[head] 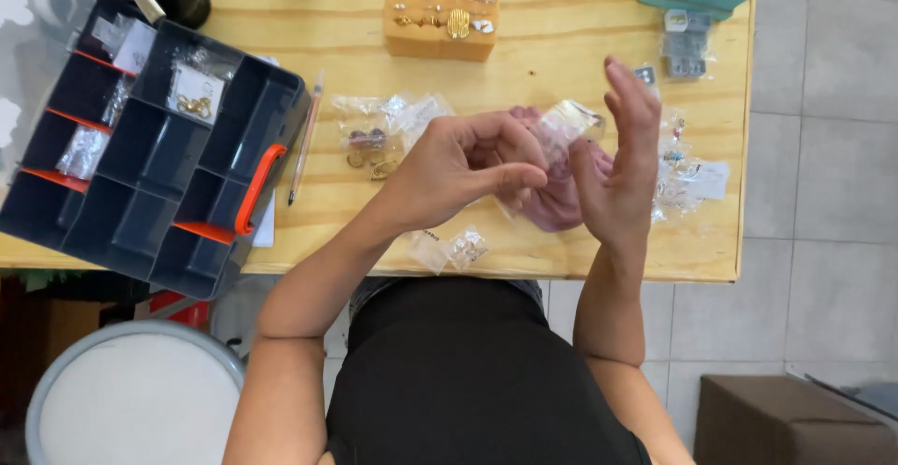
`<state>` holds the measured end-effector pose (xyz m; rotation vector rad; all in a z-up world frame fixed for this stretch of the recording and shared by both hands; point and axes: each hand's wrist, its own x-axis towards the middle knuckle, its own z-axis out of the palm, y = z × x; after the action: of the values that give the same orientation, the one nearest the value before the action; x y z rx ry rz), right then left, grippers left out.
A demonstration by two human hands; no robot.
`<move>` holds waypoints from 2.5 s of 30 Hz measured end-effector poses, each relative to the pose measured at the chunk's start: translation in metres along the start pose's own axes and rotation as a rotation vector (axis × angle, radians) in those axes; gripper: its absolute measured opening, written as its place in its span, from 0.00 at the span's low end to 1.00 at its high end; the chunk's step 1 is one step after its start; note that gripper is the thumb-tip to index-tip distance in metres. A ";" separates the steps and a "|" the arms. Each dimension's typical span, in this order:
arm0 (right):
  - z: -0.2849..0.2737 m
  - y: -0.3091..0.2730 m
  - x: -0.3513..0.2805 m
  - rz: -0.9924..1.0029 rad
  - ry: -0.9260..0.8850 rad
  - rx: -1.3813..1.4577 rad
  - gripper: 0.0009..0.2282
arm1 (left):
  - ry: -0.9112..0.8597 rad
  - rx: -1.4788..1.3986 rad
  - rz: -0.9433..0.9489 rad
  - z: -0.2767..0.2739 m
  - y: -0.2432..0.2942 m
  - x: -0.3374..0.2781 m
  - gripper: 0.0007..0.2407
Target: Wiping small jewelry items with a cloth and sorting them into plastic bags and a partitioned storage box.
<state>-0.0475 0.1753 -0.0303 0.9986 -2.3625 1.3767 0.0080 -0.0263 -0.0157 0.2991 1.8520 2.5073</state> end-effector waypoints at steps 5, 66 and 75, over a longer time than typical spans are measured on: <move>0.005 -0.010 0.001 0.063 0.086 0.181 0.20 | -0.127 -0.053 -0.190 0.001 0.021 -0.012 0.09; 0.237 -0.177 0.091 -1.000 -0.558 0.215 0.13 | 0.966 0.147 0.302 -0.150 0.053 -0.229 0.08; 0.327 -0.173 0.172 -0.592 -0.887 0.069 0.24 | 1.040 0.346 0.276 -0.208 0.082 -0.250 0.18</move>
<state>-0.0169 -0.2305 0.0001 2.4639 -2.1502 0.8676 0.2294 -0.2780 -0.0335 -1.0282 2.7061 2.7327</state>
